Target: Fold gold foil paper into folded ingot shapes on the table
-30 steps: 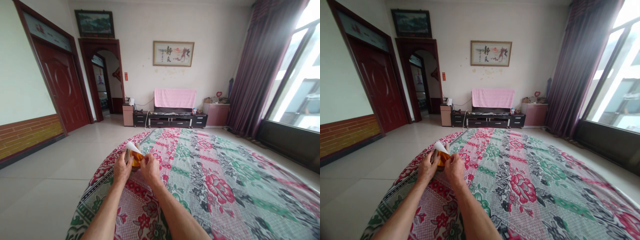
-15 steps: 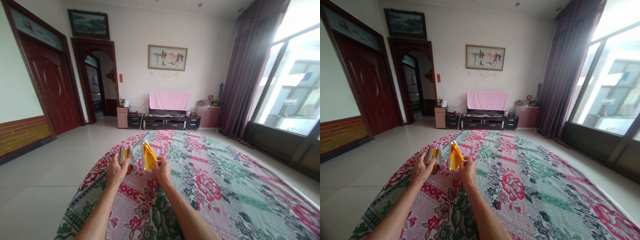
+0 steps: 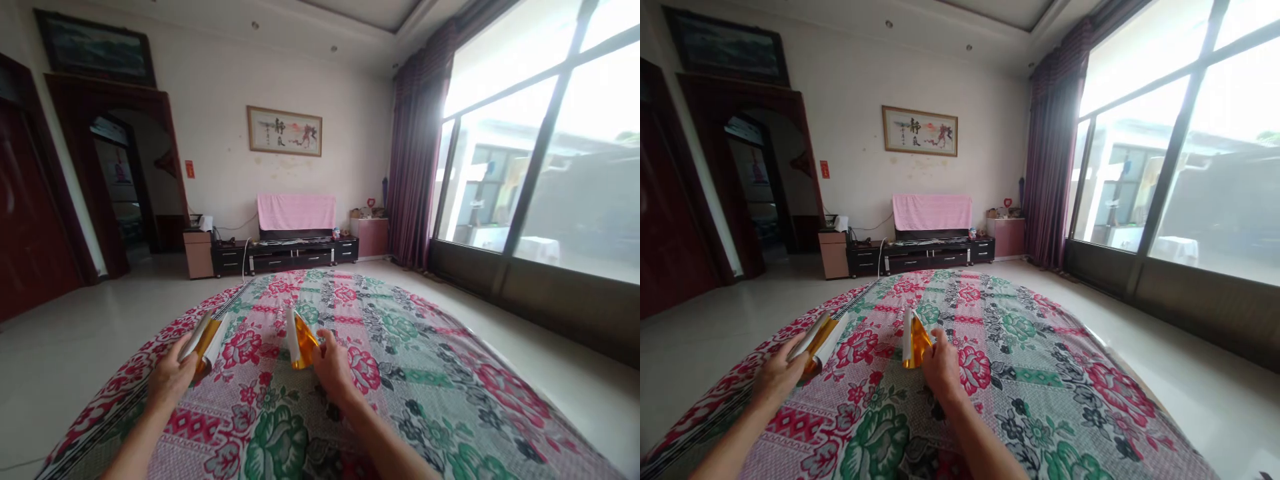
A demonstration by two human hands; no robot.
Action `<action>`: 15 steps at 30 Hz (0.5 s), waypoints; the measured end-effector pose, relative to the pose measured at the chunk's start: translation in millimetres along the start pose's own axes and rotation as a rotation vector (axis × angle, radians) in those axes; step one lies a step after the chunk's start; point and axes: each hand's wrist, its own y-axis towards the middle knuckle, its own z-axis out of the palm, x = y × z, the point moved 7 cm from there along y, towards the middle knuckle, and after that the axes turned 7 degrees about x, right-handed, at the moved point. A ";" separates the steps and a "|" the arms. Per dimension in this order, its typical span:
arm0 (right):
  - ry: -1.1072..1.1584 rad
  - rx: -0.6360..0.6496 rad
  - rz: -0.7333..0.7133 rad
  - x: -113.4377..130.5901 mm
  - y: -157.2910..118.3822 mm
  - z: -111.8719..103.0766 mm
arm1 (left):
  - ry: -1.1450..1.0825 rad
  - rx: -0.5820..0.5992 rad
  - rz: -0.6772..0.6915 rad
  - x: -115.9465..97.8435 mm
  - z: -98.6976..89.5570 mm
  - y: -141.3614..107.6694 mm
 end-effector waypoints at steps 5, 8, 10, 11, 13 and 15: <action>-0.063 0.000 -0.046 -5.6 -4.9 -8.9 | -0.147 -0.034 0.040 6.2 -1.0 0.1; -0.120 0.004 -0.090 -3.1 -8.3 -9.7 | -0.062 -0.032 0.032 4.1 0.5 -0.7; -0.151 0.010 -0.091 -1.8 -9.8 -8.8 | 0.019 -0.040 0.042 -0.2 0.9 -1.1; -0.163 0.013 -0.088 -1.4 -10.3 -8.3 | 0.042 -0.044 0.061 -3.2 1.1 -1.5; -0.182 0.015 -0.062 -1.9 -10.7 -8.1 | 0.068 -0.031 0.113 -9.3 2.1 -2.5; -0.189 0.009 -0.054 -1.8 -10.9 -9.1 | 0.071 -0.044 0.124 -11.1 -0.3 -4.0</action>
